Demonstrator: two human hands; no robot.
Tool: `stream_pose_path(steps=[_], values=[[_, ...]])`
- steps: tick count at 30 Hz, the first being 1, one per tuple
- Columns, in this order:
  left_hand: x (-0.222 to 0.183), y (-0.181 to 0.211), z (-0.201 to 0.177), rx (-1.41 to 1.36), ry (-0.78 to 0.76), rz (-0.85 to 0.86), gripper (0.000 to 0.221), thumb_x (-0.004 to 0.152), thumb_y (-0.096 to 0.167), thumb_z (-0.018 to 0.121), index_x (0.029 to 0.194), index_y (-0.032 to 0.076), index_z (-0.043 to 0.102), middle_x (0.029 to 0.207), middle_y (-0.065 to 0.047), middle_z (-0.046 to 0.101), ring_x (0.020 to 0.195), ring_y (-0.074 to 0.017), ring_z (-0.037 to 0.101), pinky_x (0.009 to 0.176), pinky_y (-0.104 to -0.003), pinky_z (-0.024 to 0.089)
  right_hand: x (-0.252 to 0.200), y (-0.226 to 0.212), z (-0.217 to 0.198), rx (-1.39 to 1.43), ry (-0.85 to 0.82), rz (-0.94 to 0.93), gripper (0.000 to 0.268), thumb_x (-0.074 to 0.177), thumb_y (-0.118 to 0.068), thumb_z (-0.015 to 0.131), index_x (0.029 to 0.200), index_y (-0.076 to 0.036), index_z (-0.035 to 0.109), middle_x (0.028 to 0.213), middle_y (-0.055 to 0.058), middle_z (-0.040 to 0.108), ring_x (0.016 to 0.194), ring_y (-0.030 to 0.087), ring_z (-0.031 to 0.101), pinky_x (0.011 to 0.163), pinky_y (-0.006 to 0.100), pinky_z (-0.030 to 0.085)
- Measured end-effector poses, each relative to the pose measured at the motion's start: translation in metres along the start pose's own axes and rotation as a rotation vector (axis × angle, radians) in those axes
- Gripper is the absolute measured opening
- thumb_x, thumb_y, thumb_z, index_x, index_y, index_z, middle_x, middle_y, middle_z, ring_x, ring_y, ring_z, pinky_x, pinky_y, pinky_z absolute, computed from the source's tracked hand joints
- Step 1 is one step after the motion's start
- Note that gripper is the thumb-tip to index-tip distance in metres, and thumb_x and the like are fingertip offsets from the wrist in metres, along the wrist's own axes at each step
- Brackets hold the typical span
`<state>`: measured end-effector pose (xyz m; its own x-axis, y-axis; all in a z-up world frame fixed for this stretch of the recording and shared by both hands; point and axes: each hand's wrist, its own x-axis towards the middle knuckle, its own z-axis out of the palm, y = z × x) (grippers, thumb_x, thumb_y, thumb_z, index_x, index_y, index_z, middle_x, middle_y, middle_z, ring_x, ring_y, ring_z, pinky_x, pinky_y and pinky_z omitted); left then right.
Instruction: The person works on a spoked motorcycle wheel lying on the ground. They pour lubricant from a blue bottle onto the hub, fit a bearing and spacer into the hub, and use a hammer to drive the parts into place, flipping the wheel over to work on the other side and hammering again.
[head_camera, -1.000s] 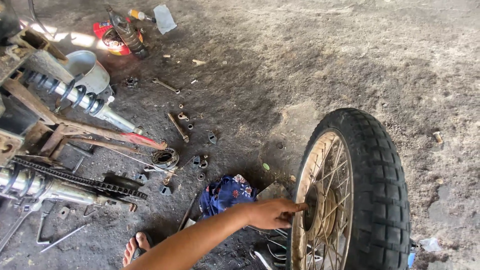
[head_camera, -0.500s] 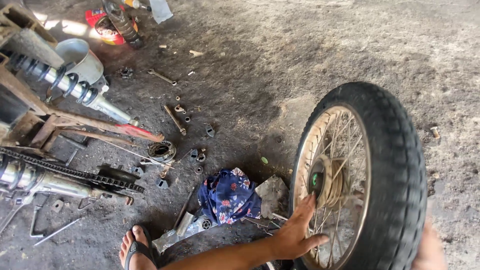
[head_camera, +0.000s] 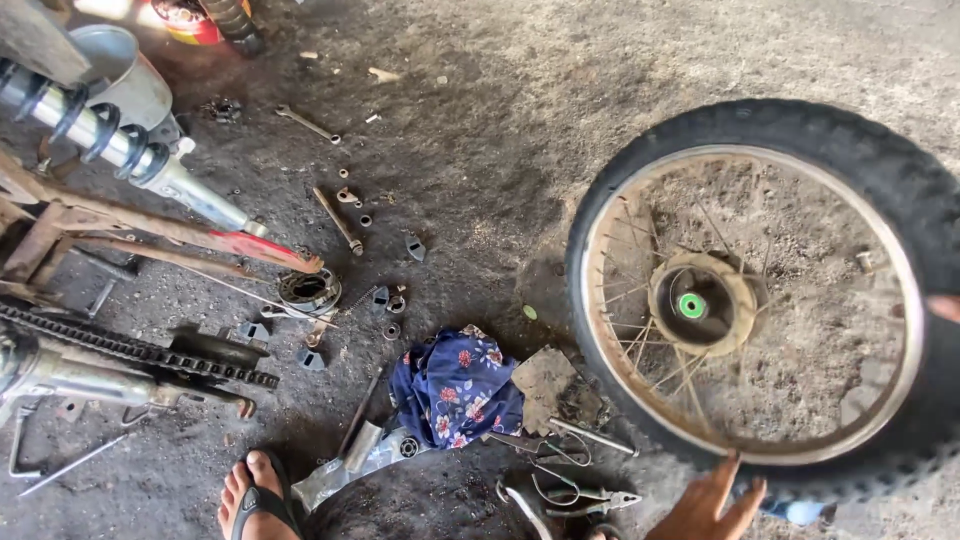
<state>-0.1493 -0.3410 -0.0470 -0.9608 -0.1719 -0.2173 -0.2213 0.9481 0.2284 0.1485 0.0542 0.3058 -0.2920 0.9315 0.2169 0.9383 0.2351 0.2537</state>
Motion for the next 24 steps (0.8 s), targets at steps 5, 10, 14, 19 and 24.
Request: stream_pose_path(steps=[5,10,14,19,24], values=[[0.004,0.009,0.0,0.128,-0.056,-0.042,0.068,0.109,0.059,0.02,0.15,0.012,0.046,0.155,-0.011,0.048,0.144,-0.0287,0.042,0.116,-0.049,0.033,-0.158,0.107,0.45,-0.22,0.036,-0.027,0.04,0.103,-0.013,0.055,0.141,0.0,0.061,0.141,0.019,0.061,0.126,0.024,0.066,0.112,0.031,0.05],[0.013,0.007,-0.001,0.042,-0.092,-0.096,0.07,0.109,0.061,0.019,0.151,0.012,0.045,0.16,-0.01,0.045,0.149,-0.0279,0.036,0.122,-0.047,0.027,-0.152,0.019,0.424,-0.326,-0.043,0.014,0.037,0.103,-0.01,0.056,0.139,-0.008,0.061,0.14,0.019,0.061,0.119,0.024,0.065,0.107,0.032,0.051],[0.019,0.005,0.002,0.057,-0.125,-0.168,0.073,0.106,0.064,0.016,0.152,0.013,0.043,0.16,-0.011,0.04,0.149,-0.0272,0.032,0.119,-0.047,0.023,-0.13,-0.018,0.24,-0.145,-0.277,0.082,0.032,0.101,-0.008,0.057,0.132,-0.012,0.064,0.142,0.02,0.057,0.1,0.027,0.064,0.087,0.035,0.052],[0.014,0.007,0.001,0.053,-0.126,-0.161,0.072,0.107,0.063,0.017,0.151,0.013,0.046,0.159,-0.01,0.043,0.149,-0.0281,0.035,0.12,-0.047,0.026,-0.124,-0.027,0.261,-1.225,-0.535,-0.75,0.035,0.096,-0.001,0.066,0.131,0.003,0.063,0.139,0.022,0.047,0.119,0.042,0.053,0.1,0.044,0.045],[0.009,0.005,0.002,0.078,-0.061,-0.111,0.073,0.11,0.062,0.017,0.151,0.011,0.047,0.158,-0.012,0.047,0.148,-0.0305,0.039,0.12,-0.048,0.029,-0.13,-0.033,0.239,-0.94,-0.7,-0.666,0.029,0.104,-0.006,0.052,0.131,0.0,0.062,0.144,0.02,0.043,0.125,0.042,0.052,0.105,0.043,0.046]])
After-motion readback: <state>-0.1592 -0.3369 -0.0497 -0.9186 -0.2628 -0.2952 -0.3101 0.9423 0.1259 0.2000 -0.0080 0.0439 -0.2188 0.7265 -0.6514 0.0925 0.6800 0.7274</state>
